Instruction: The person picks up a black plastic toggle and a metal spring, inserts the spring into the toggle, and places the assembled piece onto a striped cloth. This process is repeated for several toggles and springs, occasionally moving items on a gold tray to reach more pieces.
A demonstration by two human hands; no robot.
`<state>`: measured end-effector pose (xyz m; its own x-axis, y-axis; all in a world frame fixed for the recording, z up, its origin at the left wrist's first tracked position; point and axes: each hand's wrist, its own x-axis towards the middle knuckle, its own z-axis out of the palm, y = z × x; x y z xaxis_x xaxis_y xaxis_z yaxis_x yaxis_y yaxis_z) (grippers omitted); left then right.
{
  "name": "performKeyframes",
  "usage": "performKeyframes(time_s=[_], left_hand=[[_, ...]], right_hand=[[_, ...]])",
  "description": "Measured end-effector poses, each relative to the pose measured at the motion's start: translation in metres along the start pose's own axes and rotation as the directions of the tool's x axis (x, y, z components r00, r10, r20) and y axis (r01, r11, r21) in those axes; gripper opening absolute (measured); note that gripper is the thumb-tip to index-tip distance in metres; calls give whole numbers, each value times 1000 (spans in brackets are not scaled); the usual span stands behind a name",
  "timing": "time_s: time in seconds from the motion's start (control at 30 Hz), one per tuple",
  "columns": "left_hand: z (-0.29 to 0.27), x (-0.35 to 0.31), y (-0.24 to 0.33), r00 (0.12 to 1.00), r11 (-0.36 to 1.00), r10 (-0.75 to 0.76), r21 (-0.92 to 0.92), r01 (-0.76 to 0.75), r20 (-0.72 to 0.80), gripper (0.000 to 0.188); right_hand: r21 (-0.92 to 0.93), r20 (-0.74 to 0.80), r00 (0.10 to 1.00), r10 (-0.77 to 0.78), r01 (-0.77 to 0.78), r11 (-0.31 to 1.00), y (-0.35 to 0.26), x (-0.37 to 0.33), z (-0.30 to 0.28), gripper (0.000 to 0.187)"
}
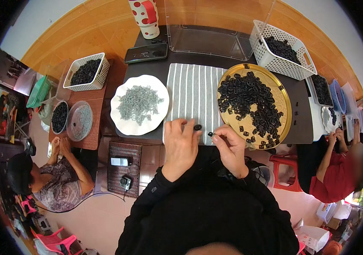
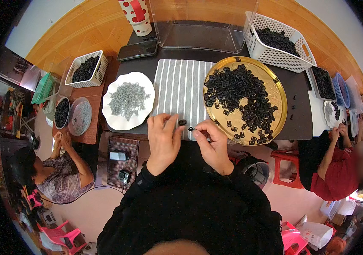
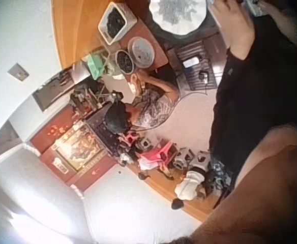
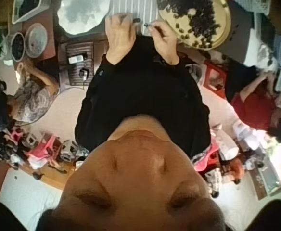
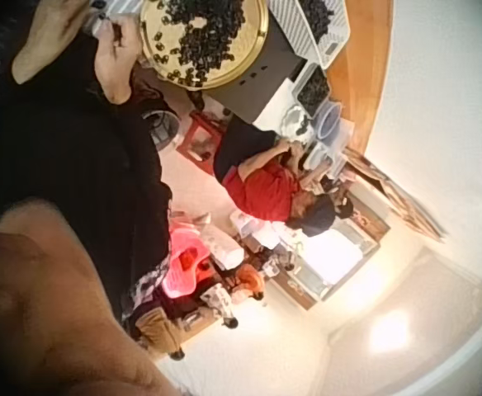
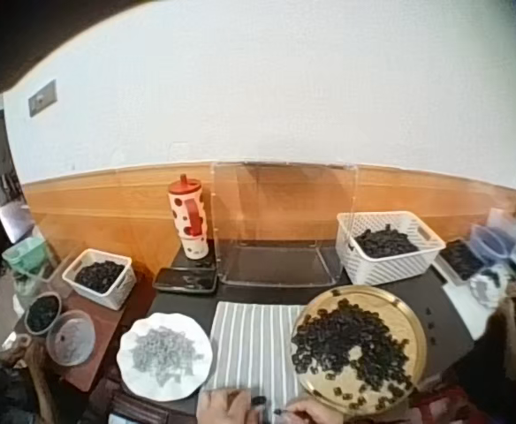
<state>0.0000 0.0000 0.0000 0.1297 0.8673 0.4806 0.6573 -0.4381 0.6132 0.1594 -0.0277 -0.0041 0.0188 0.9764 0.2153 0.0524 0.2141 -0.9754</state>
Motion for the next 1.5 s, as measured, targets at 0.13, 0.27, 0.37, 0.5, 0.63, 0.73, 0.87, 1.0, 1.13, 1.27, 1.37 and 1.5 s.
performKeyframes(time_s=[0.13,0.27,0.37,0.5,0.63,0.73,0.87,1.0,1.13,1.27,1.37,1.5], left_hand=[[7,3,-5,996,996,26,77,-32,84,25],[6,7,-11,983,998,57,-12,-56,173,27],[5,15,-13,980,985,131,-128,-112,147,23],[3,11,-5,998,995,40,-89,-35,53,22],[10,8,-2,1000,989,9,150,-12,23,27],[12,10,-2,999,996,2,88,-7,51,22],[17,11,-8,995,996,80,-37,-78,54,13],[16,4,-12,995,920,-66,-381,88,70,11],[11,4,-10,814,198,-369,-817,541,449,12],[11,1,-7,790,31,-374,-845,535,486,12],[13,-2,-7,802,27,-370,-858,513,468,13],[13,-4,-5,801,21,-377,-860,509,465,13]], right_hand=[[14,-16,1000,0,0,1000,-2,-2,1,2],[91,-54,996,76,-71,993,-6,-4,0,2],[125,-74,993,94,-84,989,-4,-4,-3,4],[145,-74,996,44,-33,989,0,-5,-6,5],[170,-77,994,75,-61,984,3,-6,-8,7],[128,-88,996,25,-14,992,6,-6,-8,8],[76,-38,999,-35,38,996,5,-4,-8,11],[46,0,999,-46,46,998,3,-3,-6,11],[74,-31,998,-50,52,996,0,-3,-3,11],[103,-36,995,-88,91,991,-1,-3,1,9],[105,-44,995,-90,94,990,-1,-4,2,9],[97,-50,995,-88,92,991,0,-5,2,7]])
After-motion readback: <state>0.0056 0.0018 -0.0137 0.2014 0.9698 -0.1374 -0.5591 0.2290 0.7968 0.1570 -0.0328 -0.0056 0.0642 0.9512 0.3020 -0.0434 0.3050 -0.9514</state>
